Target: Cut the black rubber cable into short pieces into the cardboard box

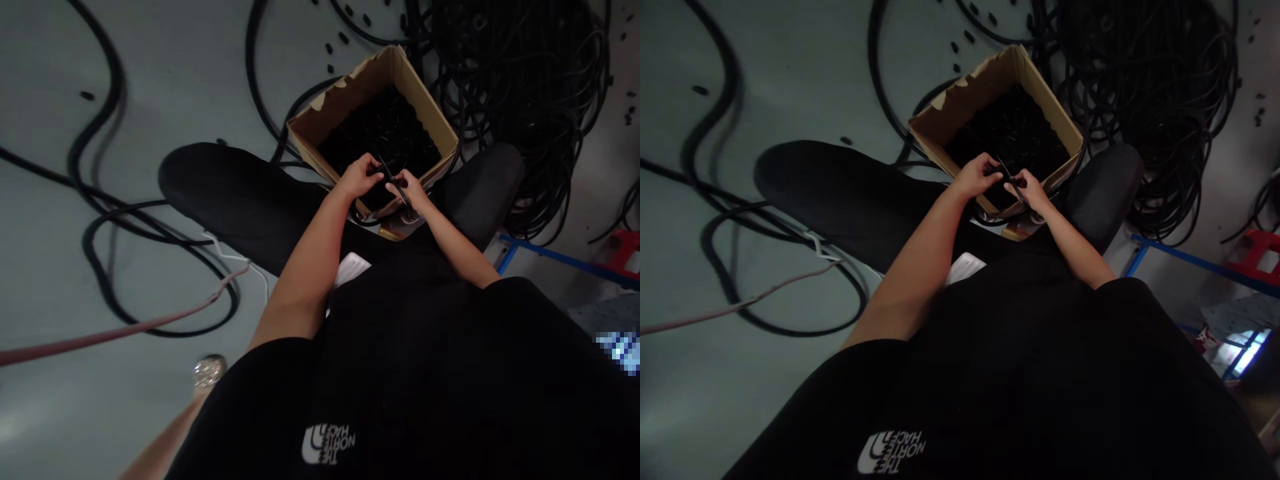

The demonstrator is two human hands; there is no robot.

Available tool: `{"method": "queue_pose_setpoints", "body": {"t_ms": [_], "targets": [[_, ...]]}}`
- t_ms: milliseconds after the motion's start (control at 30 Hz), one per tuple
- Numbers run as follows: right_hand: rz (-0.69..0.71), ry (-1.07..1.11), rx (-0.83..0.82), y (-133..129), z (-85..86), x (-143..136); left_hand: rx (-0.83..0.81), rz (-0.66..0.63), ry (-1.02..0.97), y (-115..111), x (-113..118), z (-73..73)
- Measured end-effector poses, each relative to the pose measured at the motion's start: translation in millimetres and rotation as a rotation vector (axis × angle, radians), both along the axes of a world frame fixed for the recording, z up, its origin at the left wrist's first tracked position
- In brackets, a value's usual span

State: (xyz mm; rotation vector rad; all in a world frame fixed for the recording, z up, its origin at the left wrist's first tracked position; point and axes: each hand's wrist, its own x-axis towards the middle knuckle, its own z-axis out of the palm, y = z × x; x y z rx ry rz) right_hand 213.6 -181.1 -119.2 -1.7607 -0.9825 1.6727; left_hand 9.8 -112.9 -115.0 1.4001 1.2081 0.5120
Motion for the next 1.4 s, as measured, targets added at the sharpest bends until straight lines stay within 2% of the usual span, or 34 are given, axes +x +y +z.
{"method": "queue_pose_setpoints", "body": {"t_ms": [167, 267, 367, 500, 767, 867, 1000, 1167, 1400], "targets": [[0.008, -0.013, 0.015, -0.4, 0.9, 1.1, -0.006, 0.058, 0.143, 0.8, -2.0, -9.7], [-0.009, -0.007, -0.014, -1.2, -2.1, 0.2, -0.011, 0.081, 0.18, 0.5, -2.0, -10.8], [-0.026, 0.008, -0.03, -0.9, -6.8, 0.4, 0.011, 0.074, 0.141, 1.4, -2.0, -5.9], [-0.03, 0.047, -0.01, 0.8, -8.8, 3.6, 0.01, -0.005, 0.058, 2.6, -2.9, -4.5], [-0.011, 0.013, -0.004, 1.8, -1.0, 6.0, -0.042, -0.036, 0.011, 1.0, -8.9, -34.7], [-0.006, -0.01, -0.012, 0.3, 0.3, 4.9, -0.061, -0.035, 0.031, 0.7, -10.0, -40.8], [0.0, 0.005, -0.055, -1.4, -3.3, 5.0, -0.075, -0.056, 0.027, 0.4, -10.1, -37.1], [0.041, 0.046, -0.024, 0.2, -13.2, 11.4, -0.079, -0.114, 0.04, 1.3, -9.7, -25.8], [0.059, 0.007, 0.023, -0.6, -18.4, 14.8, -0.053, -0.074, 0.066, 4.2, -8.9, -25.2]]}}
